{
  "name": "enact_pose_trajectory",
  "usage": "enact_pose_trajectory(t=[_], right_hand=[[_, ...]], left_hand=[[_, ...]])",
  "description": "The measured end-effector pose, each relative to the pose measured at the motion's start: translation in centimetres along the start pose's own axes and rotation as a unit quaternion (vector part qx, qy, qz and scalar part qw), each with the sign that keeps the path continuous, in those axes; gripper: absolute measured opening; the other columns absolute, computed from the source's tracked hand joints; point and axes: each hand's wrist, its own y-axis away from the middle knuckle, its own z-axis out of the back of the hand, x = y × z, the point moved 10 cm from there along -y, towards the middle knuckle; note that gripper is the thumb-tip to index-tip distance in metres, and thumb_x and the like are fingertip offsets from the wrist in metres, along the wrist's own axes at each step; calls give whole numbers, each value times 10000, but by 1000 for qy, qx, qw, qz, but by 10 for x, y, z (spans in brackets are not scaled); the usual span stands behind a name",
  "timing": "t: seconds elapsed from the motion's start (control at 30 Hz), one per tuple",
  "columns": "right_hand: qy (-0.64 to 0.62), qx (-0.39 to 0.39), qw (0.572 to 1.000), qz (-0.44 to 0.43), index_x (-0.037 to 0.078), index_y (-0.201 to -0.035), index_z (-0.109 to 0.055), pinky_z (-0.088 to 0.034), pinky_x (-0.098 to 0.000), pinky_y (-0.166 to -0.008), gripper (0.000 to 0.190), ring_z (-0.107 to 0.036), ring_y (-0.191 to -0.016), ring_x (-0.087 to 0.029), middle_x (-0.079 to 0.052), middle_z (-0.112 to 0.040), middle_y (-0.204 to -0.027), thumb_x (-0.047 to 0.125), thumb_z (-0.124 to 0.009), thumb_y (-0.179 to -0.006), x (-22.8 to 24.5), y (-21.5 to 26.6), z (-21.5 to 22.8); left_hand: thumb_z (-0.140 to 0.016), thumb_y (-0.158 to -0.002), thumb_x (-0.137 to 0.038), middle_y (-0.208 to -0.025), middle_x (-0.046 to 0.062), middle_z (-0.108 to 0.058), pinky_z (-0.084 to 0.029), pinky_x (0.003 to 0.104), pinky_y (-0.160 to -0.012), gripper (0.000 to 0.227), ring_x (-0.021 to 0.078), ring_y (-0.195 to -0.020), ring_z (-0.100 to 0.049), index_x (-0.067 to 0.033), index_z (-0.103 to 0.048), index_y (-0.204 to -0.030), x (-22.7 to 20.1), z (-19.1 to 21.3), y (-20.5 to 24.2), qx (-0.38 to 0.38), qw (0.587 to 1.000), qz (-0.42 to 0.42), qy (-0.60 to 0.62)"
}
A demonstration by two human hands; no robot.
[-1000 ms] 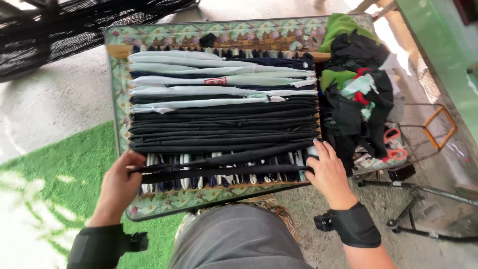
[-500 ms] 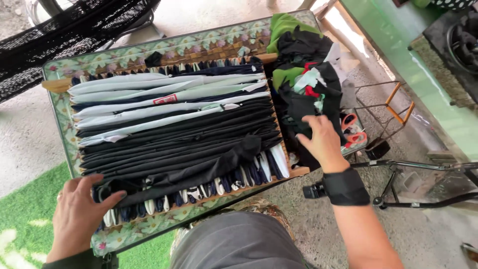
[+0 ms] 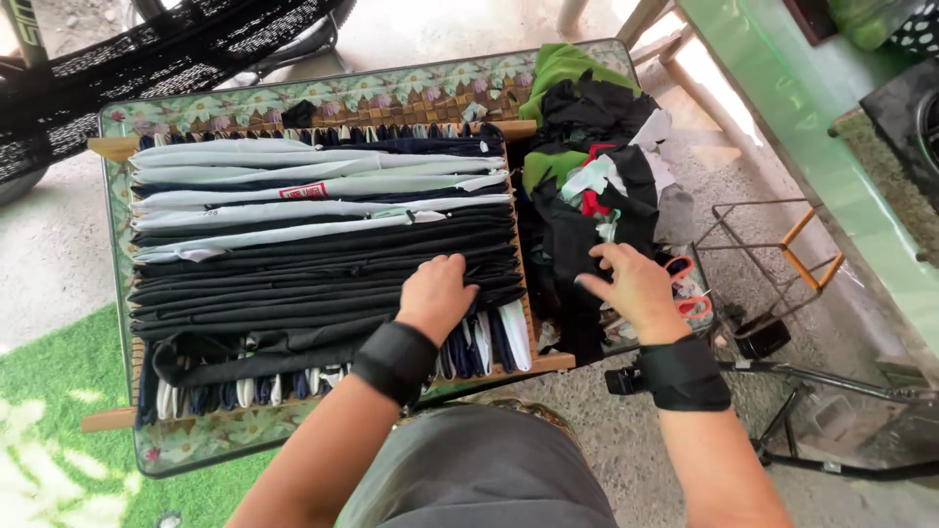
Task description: Constructing a rug by weaving or tying fabric strips onto a frame.
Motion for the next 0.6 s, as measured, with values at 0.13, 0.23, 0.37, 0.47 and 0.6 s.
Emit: enact_pose_trajectory(t=[0.13, 0.23, 0.37, 0.47, 0.6], right_hand=[[-2, -21, 998, 67, 149, -1245, -628, -520, -446, -751, 649, -647, -944, -338, -99, -639, -1024, 320, -871, -669, 0, 10, 1], [-19, -59, 990, 127, 132, -1312, -590, -509, -450, -836, 714, -606, -1035, -361, -141, -600, -1111, 244, -864, -663, 0, 15, -2], [-3, -54, 986, 155, 147, -1198, -642, -499, -437, -856, 539, -601, -1041, -339, -113, -603, -1129, 131, -832, -694, -6, 22, -19], [-18, -86, 980, 177, 157, -1067, -692, -501, -421, -870, 356, -609, -1047, -316, -88, -627, -1142, 86, -807, -738, -10, 20, -15], [-177, -137, 955, 197, 126, -1033, -723, -513, -384, -938, 213, -613, -1125, -300, -97, -658, -1228, 44, -743, -838, -4, 27, 23]], left_hand=[[-767, -763, -276, -985, 186, -665, -554, 500, -760, 355, 402, -941, -657, -24, -611, -960, 1, -39, -19, -4, 1000, 21, -7], [-714, -815, -191, -1007, 161, -677, -550, 501, -770, 225, 389, -952, -665, -58, -625, -974, 10, -45, -21, 14, 998, 15, -53], [-654, -885, -160, -1027, 116, -721, -544, 472, -845, 128, 347, -996, -682, -133, -729, -985, 11, -10, 5, -17, 998, 52, -20], [-662, -876, -145, -1046, 120, -721, -539, 442, -849, 163, 336, -1001, -679, -121, -775, -990, -8, 32, 21, -78, 996, 7, 37], [-621, -874, -69, -1057, 75, -682, -533, 327, -793, 227, 213, -954, -677, -69, -769, -1045, -37, 70, 51, -102, 967, -34, 232]])
